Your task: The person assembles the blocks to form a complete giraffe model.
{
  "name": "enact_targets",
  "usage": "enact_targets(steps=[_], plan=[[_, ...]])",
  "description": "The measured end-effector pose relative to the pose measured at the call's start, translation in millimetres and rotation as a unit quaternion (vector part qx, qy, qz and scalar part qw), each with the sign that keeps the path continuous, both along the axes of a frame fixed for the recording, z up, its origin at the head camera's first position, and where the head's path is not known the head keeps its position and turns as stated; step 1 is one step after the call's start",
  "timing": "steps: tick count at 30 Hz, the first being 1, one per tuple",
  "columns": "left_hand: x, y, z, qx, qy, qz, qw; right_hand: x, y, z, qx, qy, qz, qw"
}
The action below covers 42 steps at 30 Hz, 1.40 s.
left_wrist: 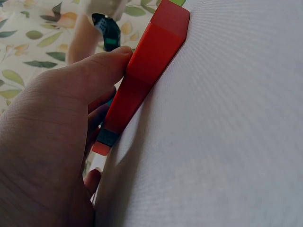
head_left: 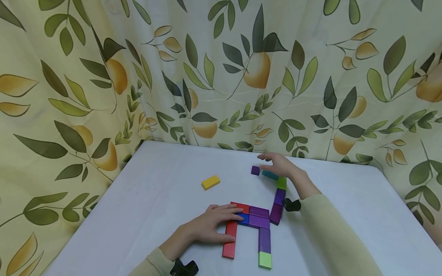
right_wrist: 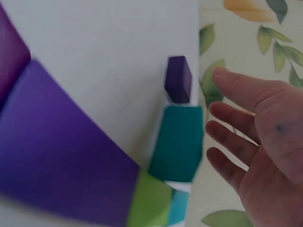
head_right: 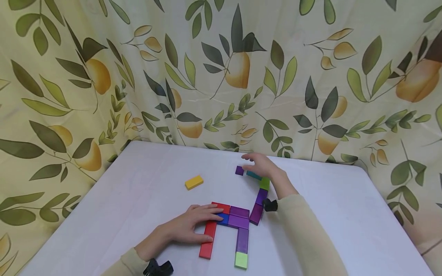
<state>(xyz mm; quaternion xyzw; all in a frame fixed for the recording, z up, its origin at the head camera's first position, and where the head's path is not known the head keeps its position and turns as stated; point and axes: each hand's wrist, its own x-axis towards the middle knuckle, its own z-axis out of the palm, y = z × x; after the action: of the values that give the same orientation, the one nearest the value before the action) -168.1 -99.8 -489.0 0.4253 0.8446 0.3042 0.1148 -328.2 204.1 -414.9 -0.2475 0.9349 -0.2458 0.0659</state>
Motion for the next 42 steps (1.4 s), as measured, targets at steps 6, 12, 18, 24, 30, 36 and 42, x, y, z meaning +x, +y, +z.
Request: enact_targets(steps=[6, 12, 18, 24, 30, 36, 42], plan=[[-1.3, 3, -0.2, 0.001, 0.003, -0.001, 1.0000, -4.9, -14, -9.5, 0.030, -0.010, 0.015, 0.999], [-0.9, 4, -1.0, 0.002, 0.006, -0.006, 1.0000, -4.0, -19, -18.5, 0.043, -0.010, 0.011, 0.999], [0.1, 5, -2.4, 0.002, 0.001, -0.004, 1.0000, -0.9, -21, -18.2, 0.037, 0.003, 0.011, 0.999], [1.1, 5, -1.8, -0.002, -0.006, 0.000, 1.0000, -2.1, -12, -2.2, 0.024, 0.034, -0.002, 0.999], [0.8, 3, 0.0, -0.004, -0.003, 0.006, 1.0000, -7.9, 9, 16.8, 0.012, 0.034, -0.030, 0.999], [1.5, 2, 0.5, -0.004, -0.005, 0.010, 0.9999, -16.0, 36, 19.3, 0.004, 0.025, -0.073, 0.997], [1.3, 1, 0.6, -0.003, -0.005, 0.008, 1.0000, -20.2, 56, 10.5, 0.004, 0.006, -0.108, 0.994]])
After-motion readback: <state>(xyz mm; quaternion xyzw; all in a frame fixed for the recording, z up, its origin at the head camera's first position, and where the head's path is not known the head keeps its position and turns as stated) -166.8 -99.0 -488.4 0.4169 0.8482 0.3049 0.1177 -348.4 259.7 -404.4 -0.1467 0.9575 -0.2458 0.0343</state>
